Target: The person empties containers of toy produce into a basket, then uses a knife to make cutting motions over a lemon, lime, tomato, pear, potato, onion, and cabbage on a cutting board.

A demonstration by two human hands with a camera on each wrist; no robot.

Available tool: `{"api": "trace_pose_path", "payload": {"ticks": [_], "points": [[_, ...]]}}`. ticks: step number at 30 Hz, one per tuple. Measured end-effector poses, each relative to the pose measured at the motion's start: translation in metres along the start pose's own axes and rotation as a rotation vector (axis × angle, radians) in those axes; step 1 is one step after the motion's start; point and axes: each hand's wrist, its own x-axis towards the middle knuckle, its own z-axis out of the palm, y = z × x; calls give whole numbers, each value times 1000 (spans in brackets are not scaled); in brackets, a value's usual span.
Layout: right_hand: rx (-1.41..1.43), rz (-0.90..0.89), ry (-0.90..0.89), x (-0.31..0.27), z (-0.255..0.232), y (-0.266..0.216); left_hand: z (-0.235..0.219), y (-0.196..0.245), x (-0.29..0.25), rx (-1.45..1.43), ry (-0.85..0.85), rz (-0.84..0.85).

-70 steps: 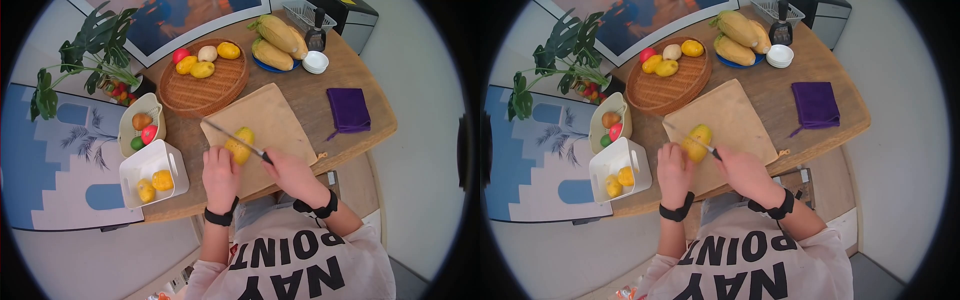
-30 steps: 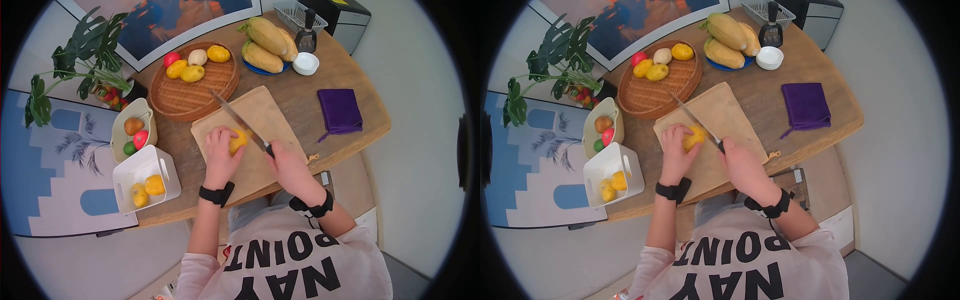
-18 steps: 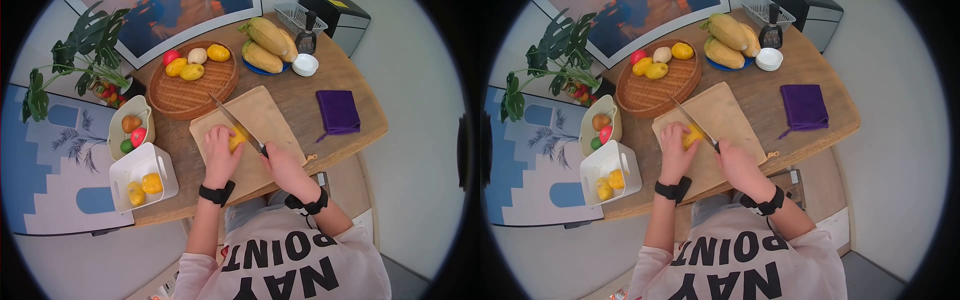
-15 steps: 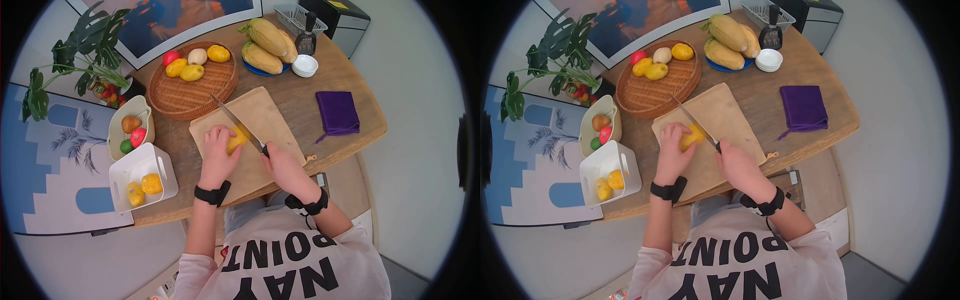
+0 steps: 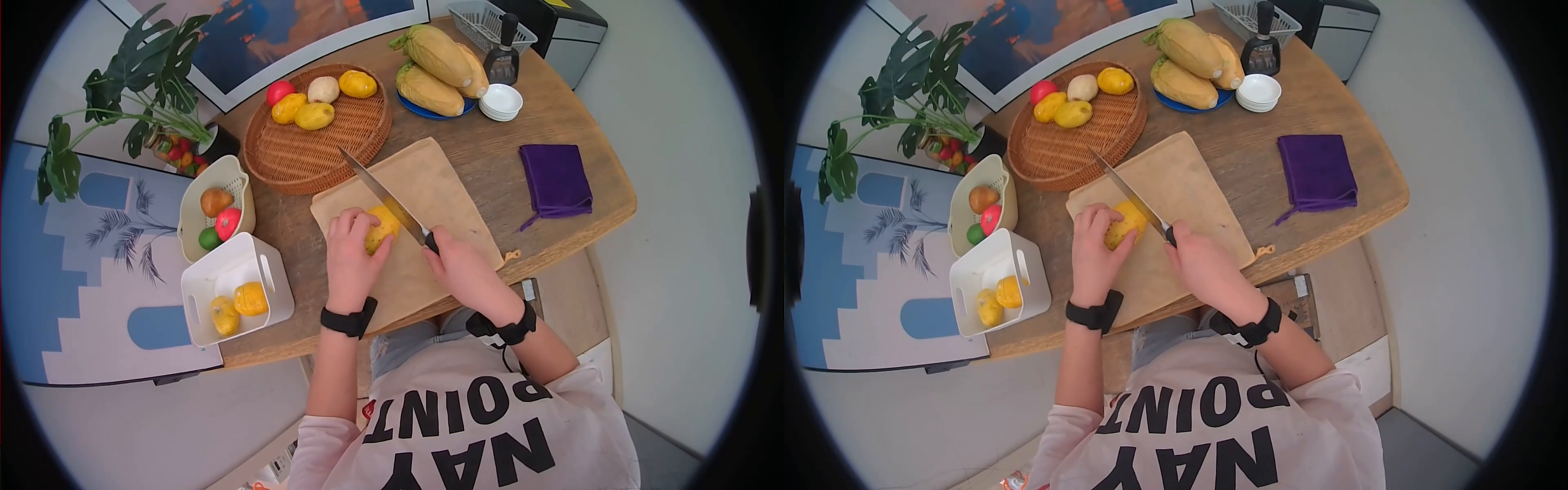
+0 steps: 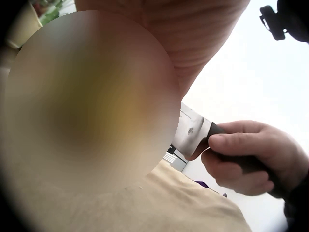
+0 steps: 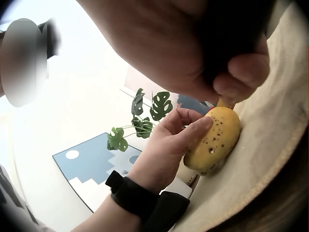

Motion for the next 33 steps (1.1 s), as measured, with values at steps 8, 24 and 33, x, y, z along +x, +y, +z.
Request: {"api": "trace_pose_path", "payload": {"ticks": [8, 24, 33], "points": [[12, 11, 2, 1, 0, -8, -2, -1, -5, -34, 19, -31], [-24, 22, 83, -1, -13, -29, -15, 9, -14, 74, -7, 11], [24, 36, 70, -4, -11, -32, -16, 3, -16, 35, -6, -30]]}}
